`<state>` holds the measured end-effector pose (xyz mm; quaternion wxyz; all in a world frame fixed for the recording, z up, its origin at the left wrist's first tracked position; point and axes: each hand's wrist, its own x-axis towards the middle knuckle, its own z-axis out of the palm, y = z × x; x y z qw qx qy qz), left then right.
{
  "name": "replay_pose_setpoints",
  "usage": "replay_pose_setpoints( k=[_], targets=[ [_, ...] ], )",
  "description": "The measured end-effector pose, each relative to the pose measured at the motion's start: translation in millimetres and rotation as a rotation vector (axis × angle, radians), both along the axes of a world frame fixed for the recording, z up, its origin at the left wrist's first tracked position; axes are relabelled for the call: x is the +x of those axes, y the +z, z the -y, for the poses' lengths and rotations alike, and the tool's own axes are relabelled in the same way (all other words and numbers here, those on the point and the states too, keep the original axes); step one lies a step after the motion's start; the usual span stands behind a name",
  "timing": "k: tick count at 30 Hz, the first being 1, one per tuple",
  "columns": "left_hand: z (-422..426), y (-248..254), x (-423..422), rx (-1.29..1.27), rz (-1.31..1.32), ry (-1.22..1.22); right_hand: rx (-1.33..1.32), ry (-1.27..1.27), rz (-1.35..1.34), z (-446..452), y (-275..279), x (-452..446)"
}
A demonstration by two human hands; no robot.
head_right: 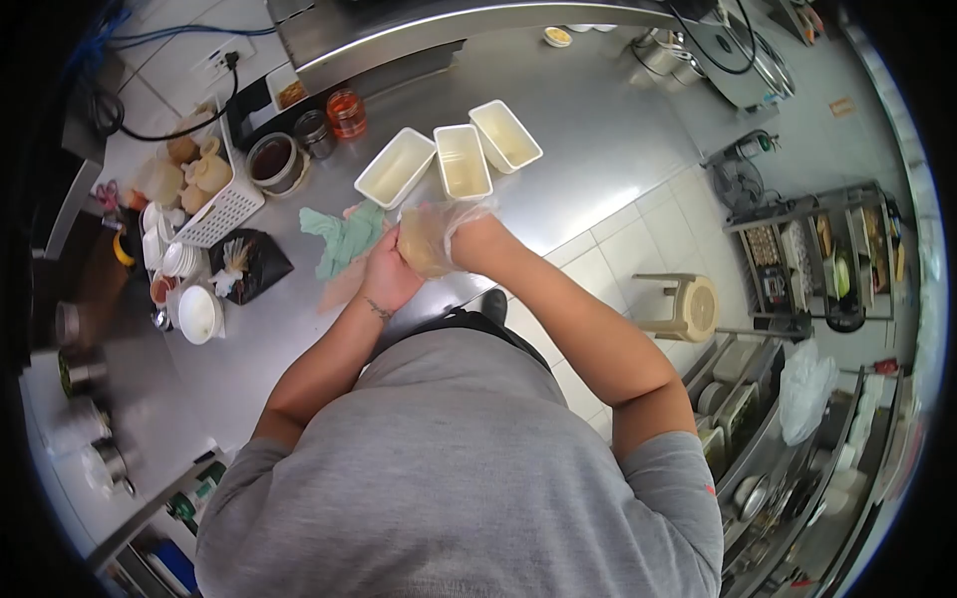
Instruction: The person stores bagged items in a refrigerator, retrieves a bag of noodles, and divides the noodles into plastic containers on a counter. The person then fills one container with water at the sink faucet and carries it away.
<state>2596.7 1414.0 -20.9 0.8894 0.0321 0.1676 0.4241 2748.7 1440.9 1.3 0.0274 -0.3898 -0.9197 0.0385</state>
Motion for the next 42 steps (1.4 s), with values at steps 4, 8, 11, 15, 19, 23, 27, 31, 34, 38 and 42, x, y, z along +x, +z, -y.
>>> replay_pose_setpoints(
  k=[4,8,11,15,19,23,27,31,34,38,42],
  targets=[
    [0.1,16.5,2.5,-0.003,-0.009,0.087,-0.178,0.085,-0.031,-10.7,44.1,-12.5],
    [-0.2,37.2,11.3,-0.012,-0.024,0.156,-0.263,0.005,-0.174,-14.1,64.4,-10.0],
    [-3.6,37.7,20.4,0.020,-0.017,0.249,-0.070,0.108,-0.283,-25.3,64.2,-1.7],
    [-12.3,44.8,34.8,0.045,-0.010,0.383,-0.176,0.162,-0.235,-54.1,66.7,4.7],
    [-18.1,41.8,46.8,0.178,0.175,0.484,-0.323,0.181,-0.156,-82.2,58.9,18.8],
    [-15.3,18.6,55.3,0.412,0.031,0.645,-0.366,0.343,-0.182,-87.4,74.1,15.2],
    [-5.6,12.0,57.8,0.114,0.077,0.782,-0.414,0.188,-0.029,-52.6,122.6,-24.1],
    [8.9,36.7,52.7,-0.008,0.028,0.860,-0.453,0.303,-0.357,-49.7,115.9,-23.2],
    [15.3,33.4,42.9,-0.007,0.057,0.871,-0.438,0.315,-0.409,-41.2,124.1,-27.3],
    [15.0,44.9,46.5,0.087,-0.098,0.856,-0.449,0.269,-0.237,-33.1,135.3,-38.0],
    [15.8,35.3,38.4,0.072,-0.080,0.860,-0.272,0.331,-0.301,-44.7,113.1,-34.4]
  ],
)
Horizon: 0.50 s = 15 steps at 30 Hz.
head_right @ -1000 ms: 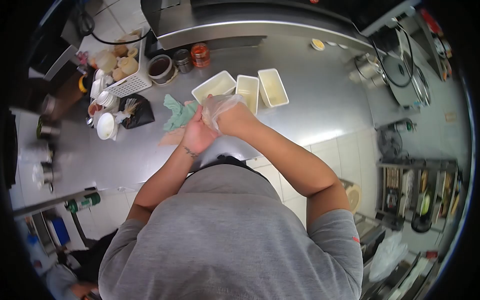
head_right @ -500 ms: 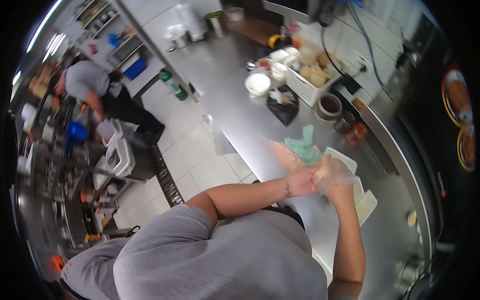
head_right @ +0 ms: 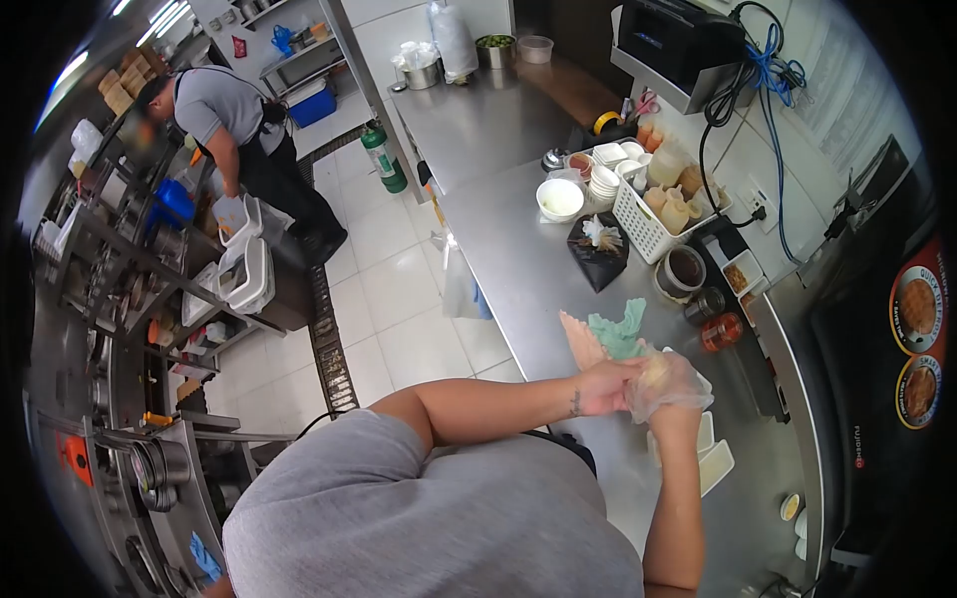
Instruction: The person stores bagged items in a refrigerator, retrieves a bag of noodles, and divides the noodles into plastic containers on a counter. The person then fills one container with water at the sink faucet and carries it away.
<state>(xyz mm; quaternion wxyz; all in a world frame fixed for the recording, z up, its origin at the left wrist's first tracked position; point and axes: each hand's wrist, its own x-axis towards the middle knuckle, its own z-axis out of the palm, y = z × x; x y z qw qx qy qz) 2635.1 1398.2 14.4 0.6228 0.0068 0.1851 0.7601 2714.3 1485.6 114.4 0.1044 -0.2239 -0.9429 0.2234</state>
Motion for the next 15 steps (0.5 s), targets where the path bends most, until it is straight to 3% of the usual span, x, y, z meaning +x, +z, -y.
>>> replay_pose_setpoints(
  k=[5,6,9,10,12,15],
  targets=[
    [-1.5,-33.8,-20.7,-0.092,0.001,0.062,-0.257,0.021,-0.192,-14.5,-3.2,5.0],
    [3.4,-16.5,-23.7,-0.059,0.021,0.026,-0.308,0.009,-0.241,-15.4,-5.4,4.2],
    [13.4,28.1,-19.4,0.006,0.092,-0.094,-0.116,0.018,-0.166,-15.0,-8.6,1.3],
    [13.5,34.6,-16.7,0.013,0.118,-0.140,-0.179,0.015,-0.167,-12.8,-11.8,1.5],
    [10.1,32.7,-18.4,0.019,0.154,-0.179,-0.302,0.013,-0.176,-8.3,-18.4,-0.7],
    [1.6,12.0,-17.3,0.010,0.169,-0.160,-0.256,0.012,-0.171,-2.1,-17.2,-2.3]
  ],
)
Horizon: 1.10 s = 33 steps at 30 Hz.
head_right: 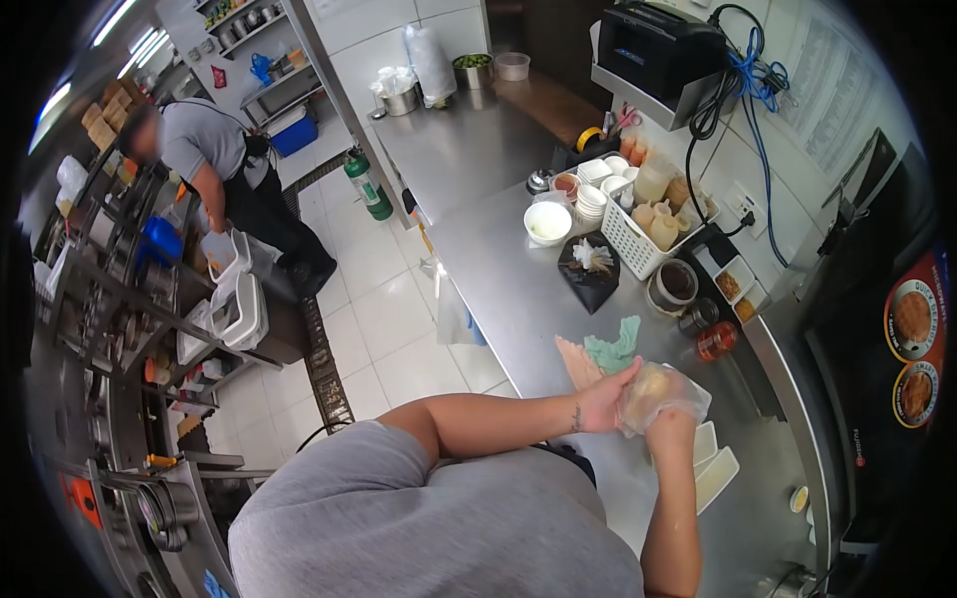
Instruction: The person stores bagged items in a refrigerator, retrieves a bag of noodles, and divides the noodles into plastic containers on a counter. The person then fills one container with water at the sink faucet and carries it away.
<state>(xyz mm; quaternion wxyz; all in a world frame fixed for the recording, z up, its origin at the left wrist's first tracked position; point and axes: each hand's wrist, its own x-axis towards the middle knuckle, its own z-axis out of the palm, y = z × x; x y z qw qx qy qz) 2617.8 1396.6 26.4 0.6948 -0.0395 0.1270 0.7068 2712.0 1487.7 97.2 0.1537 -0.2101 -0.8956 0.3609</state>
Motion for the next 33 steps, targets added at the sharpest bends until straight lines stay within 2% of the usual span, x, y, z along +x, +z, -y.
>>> replay_pose_setpoints(
  k=[4,8,11,12,15,17,18,20,22,25,29,33],
  targets=[
    [-8.2,-23.9,1.0,0.056,-0.068,0.011,0.026,0.003,0.128,8.9,0.7,-9.4],
    [-7.9,-15.2,2.4,0.016,-0.157,0.079,0.091,-0.003,0.192,20.1,23.9,-15.7],
    [-10.2,-24.3,-3.6,-0.123,0.067,0.073,0.011,-0.010,0.115,11.3,22.1,-12.2],
    [-9.6,-22.5,-6.4,-0.145,0.082,0.076,-0.030,-0.017,0.068,5.5,18.8,-10.8],
    [-6.7,-25.3,-11.5,-0.201,0.104,0.099,-0.036,-0.111,0.209,-7.9,12.8,-3.3],
    [-13.6,-43.3,-5.9,-0.220,0.095,0.113,0.040,-0.116,0.117,-0.7,14.8,-4.5],
    [-11.7,-39.1,-2.7,-0.242,0.063,0.089,0.082,-0.145,0.083,4.2,17.2,-0.1],
    [-6.0,-40.8,0.3,-0.210,-0.027,0.029,0.196,-0.206,0.273,6.5,15.5,5.7],
    [-4.0,-51.5,1.6,-0.106,-0.140,-0.004,0.183,-0.186,0.195,7.8,14.2,10.3],
    [-1.0,-40.6,-2.5,-0.145,-0.042,-0.056,0.130,-0.205,0.337,14.2,41.4,8.8],
    [-4.5,-25.7,-1.1,-0.270,-0.069,-0.022,0.072,-0.252,0.249,8.8,42.2,16.9],
    [-6.5,-28.4,1.9,-0.165,-0.079,-0.110,0.021,-0.306,0.163,3.4,45.4,26.5]
  ],
)
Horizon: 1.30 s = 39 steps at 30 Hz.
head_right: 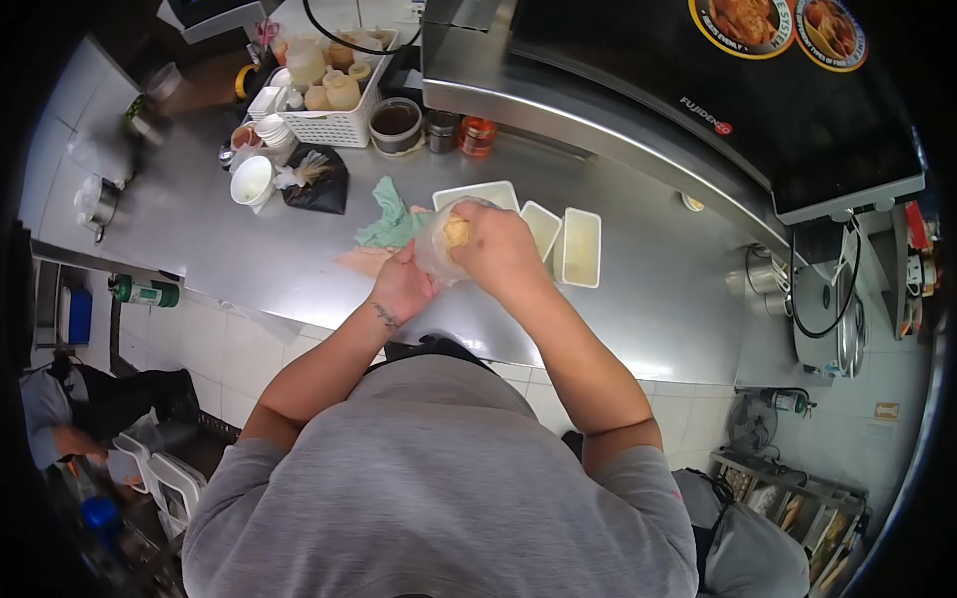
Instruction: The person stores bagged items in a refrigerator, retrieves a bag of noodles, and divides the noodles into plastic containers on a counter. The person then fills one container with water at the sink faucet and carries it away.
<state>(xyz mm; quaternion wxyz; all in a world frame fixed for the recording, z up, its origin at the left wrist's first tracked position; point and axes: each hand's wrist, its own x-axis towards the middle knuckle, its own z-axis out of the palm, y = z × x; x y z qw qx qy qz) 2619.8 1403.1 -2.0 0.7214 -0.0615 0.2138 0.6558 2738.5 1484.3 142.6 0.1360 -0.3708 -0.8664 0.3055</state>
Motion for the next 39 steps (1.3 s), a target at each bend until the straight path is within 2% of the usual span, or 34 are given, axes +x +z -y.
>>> replay_pose_setpoints(
  k=[4,7,10,16,19,20,24,27,30,33,34,36,39],
  targets=[
    [-9.1,-2.3,16.1,0.112,0.009,-0.133,-0.105,0.040,0.061,-2.4,-20.3,7.2],
    [-16.0,-17.4,26.7,0.078,-0.062,-0.151,0.016,0.059,0.058,-2.1,-25.1,13.4],
    [-19.7,-46.6,25.5,0.054,-0.064,-0.148,-0.006,0.011,-0.043,-7.9,-18.5,23.5],
    [-24.4,-58.7,26.4,-0.021,-0.049,-0.120,-0.184,-0.081,-0.132,-18.1,-12.7,37.1],
    [-27.5,-69.3,31.2,0.022,-0.076,-0.171,-0.333,-0.170,-0.366,-34.1,-3.3,53.0],
    [-27.7,-69.5,30.5,0.044,-0.087,-0.188,-0.258,-0.181,-0.389,-40.6,-2.5,58.2],
    [-27.9,-67.4,28.8,-0.059,-0.042,-0.149,-0.350,-0.333,-0.480,-54.4,15.9,76.4],
    [-24.8,-70.1,24.7,-0.078,-0.037,-0.111,-0.406,-0.398,-0.506,-71.7,-0.5,87.2],
    [-16.4,-83.5,18.2,-0.044,-0.077,-0.088,-0.368,-0.439,-0.368,-83.3,-37.9,88.9],
    [-5.2,-84.7,13.1,-0.059,-0.066,-0.091,-0.354,-0.477,-0.064,-86.0,-72.9,79.8],
    [-2.7,-82.2,11.1,-0.070,-0.045,-0.096,-0.267,-0.495,-0.009,-85.2,-81.1,77.5],
    [0.7,-79.3,6.2,-0.084,-0.015,-0.099,-0.092,-0.521,0.103,-84.5,-89.2,72.9],
    [6.5,-80.0,-1.6,-0.082,0.003,-0.107,-0.108,-0.483,0.111,-88.6,-83.9,71.8]
  ],
)
